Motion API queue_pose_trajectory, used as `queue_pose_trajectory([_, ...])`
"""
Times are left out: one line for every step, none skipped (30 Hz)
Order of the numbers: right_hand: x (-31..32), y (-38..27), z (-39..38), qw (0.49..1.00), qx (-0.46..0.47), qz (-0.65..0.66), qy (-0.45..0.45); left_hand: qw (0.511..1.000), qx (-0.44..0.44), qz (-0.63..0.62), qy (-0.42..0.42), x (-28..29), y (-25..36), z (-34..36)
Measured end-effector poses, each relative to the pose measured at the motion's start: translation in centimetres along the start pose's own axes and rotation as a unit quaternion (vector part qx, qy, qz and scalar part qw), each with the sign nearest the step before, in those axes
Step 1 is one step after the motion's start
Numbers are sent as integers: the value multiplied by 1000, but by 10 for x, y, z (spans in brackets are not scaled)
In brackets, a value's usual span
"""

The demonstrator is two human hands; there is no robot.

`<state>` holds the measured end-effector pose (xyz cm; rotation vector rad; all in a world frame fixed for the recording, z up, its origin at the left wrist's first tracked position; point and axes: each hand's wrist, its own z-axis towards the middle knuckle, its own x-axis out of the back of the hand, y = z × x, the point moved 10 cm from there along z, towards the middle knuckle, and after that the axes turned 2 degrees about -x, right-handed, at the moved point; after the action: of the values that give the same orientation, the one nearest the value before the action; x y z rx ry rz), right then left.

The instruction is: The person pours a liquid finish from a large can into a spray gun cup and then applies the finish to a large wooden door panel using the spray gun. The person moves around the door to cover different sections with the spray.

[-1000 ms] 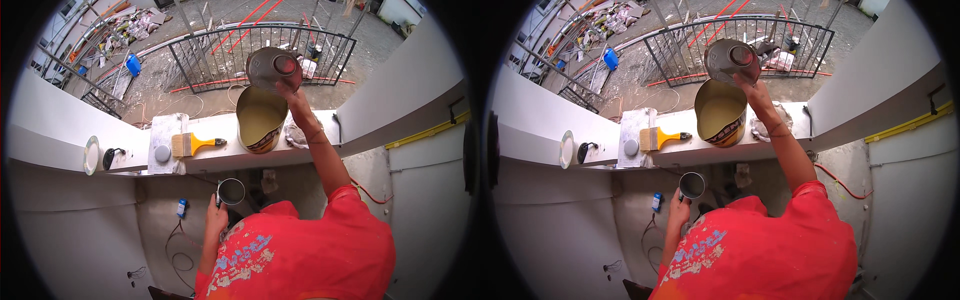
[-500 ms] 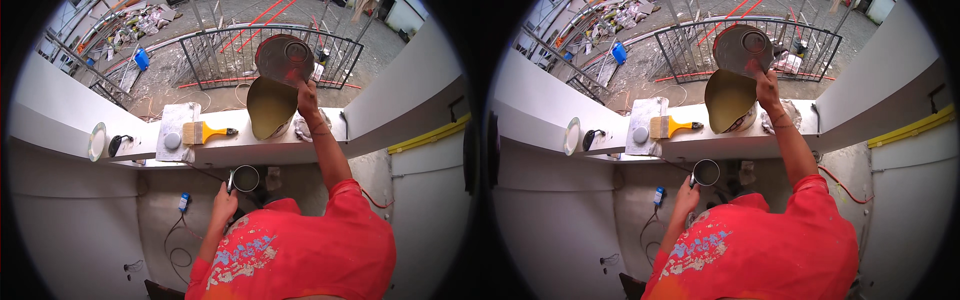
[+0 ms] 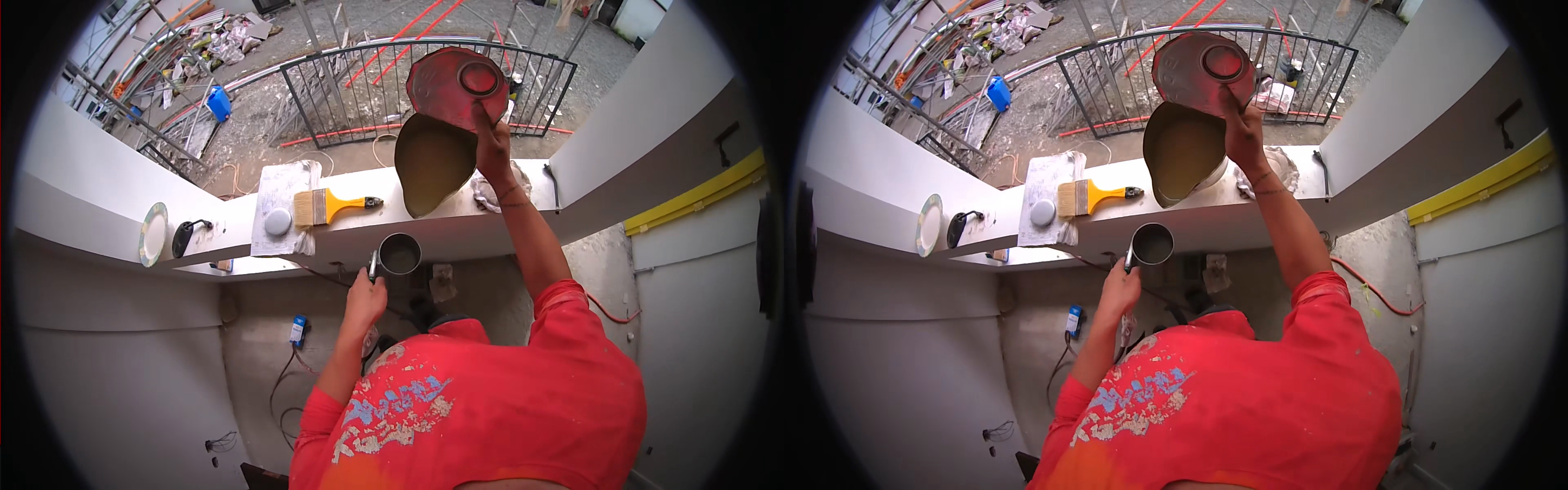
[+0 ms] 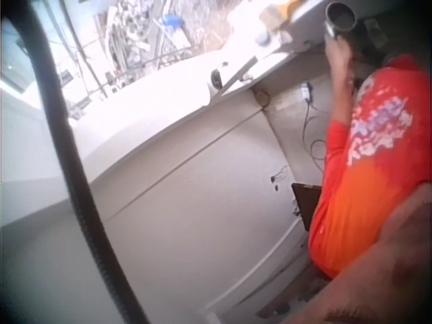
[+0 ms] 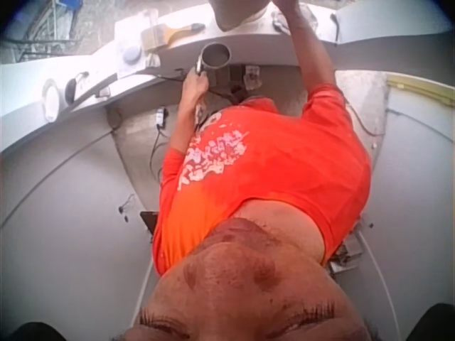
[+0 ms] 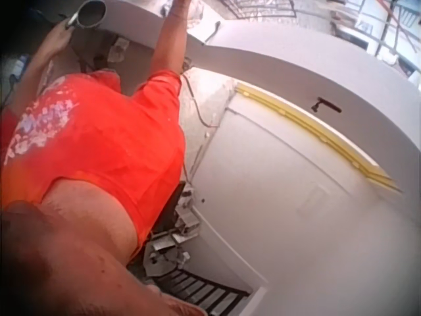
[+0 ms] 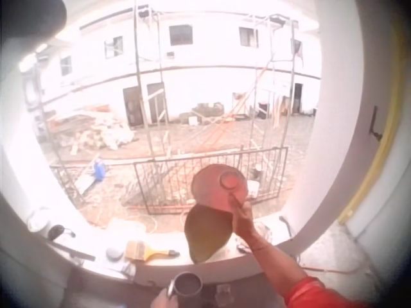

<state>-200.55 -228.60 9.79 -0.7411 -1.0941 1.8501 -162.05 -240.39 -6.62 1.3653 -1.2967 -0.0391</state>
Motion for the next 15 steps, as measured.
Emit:
queue_pose_trajectory([-2, -3, -4, 1000, 7, -2, -1, 1000, -1, 1, -2, 0, 1, 0])
queue_pose_trajectory([-3, -4, -9, 1000, 12, -4, -1, 1000, 0, -1, -1, -1, -1, 0])
queue_pose_trajectory([-3, -4, -13, 1000, 4, -22, -16, 1000, 0, -3, 0, -2, -5, 0])
queue_pose_trajectory([-3, -6, -15, 999, -3, -39, -31, 1000, 1, -5, 2, -3, -8, 0])
queue_pose_trajectory([-4, -9, -18, 997, -10, -57, -47, 1000, 4, -2, 1, -6, -13, 1])
queue_pose_trajectory([-7, -24, -21, 995, 48, -80, -34, 1000, 7, 0, 1, -7, -18, 1])
queue_pose_trajectory([-14, -38, -28, 989, 105, -102, -22, 1000, 10, 3, 1, -8, -22, 1])
queue_pose_trajectory([-19, -53, -35, 979, 162, -125, -9, 1000, 6, 1, -9, -9, -23, 0])
queue_pose_trajectory([-22, -52, -38, 984, 140, -109, -20, 1000, 3, -1, -19, -9, -23, -1])
queue_pose_trajectory([-25, -52, -42, 988, 118, -93, -31, 1000, -1, -2, -29, -11, -24, -2])
queue_pose_trajectory([-28, -50, -44, 991, 97, -76, -43, 1000, 0, -2, -24, -10, -25, -3])
queue_pose_trajectory([-30, -49, -46, 991, 97, -75, -48, 1000, 1, -2, -18, -10, -28, -4])
queue_pose_trajectory([-33, -46, -48, 991, 97, -74, -53, 1000, 3, -2, -13, -9, -30, -5])
queue_pose_trajectory([-35, -45, -50, 991, 93, -76, -59, 1000, 4, -4, -14, -8, -27, -7])
queue_pose_trajectory([-37, -45, -52, 991, 90, -77, -65, 1000, 5, -5, -16, -5, -22, -9])
